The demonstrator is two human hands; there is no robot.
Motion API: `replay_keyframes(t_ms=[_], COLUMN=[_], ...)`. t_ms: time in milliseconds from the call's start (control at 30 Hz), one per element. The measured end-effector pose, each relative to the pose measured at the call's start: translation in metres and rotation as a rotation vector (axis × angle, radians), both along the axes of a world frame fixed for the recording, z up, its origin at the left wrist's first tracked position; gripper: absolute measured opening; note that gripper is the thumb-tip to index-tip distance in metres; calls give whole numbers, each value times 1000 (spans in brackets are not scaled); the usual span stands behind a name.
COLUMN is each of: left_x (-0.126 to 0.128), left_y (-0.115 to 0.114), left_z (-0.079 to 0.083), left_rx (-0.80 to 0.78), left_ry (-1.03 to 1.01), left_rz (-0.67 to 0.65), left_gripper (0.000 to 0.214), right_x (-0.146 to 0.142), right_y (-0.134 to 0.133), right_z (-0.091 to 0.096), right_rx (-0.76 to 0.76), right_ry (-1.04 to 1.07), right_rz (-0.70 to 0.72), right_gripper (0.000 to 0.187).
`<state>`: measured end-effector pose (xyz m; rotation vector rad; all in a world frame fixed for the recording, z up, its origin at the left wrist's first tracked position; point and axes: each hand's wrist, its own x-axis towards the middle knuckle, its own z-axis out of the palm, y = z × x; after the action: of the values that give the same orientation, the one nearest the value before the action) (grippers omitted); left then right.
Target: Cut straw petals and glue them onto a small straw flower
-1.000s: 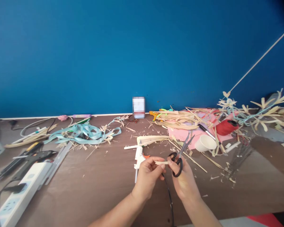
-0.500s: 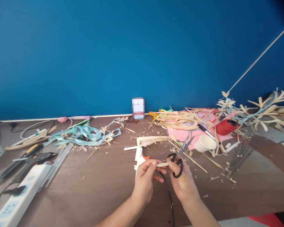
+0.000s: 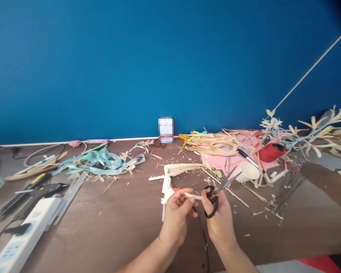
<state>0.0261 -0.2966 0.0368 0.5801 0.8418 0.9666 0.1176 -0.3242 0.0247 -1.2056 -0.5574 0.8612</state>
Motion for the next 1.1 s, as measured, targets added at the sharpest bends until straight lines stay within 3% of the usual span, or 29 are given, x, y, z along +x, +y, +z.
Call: replay_keyframes(t_ms=[300,567,800,1100], left_x=[2,0,-1,-1], left_y=[-2,0,1,-2], left_z=[4,6,3,5], left_rx=[-54,20,9,-4], left_ry=[-1,47,27,35], left_rz=[-70,-186,-104,-88], left_gripper=[20,17,26,17], right_x=[1,8,7,1], right_y=[-3,-7,-4,-3], right_z=[-1,3,4,5], right_rx=[33,-12,6,35], right_ry=[-93,-181,-140,-107], right_rz=[18,42,43,46], right_gripper=[15,15,15,17])
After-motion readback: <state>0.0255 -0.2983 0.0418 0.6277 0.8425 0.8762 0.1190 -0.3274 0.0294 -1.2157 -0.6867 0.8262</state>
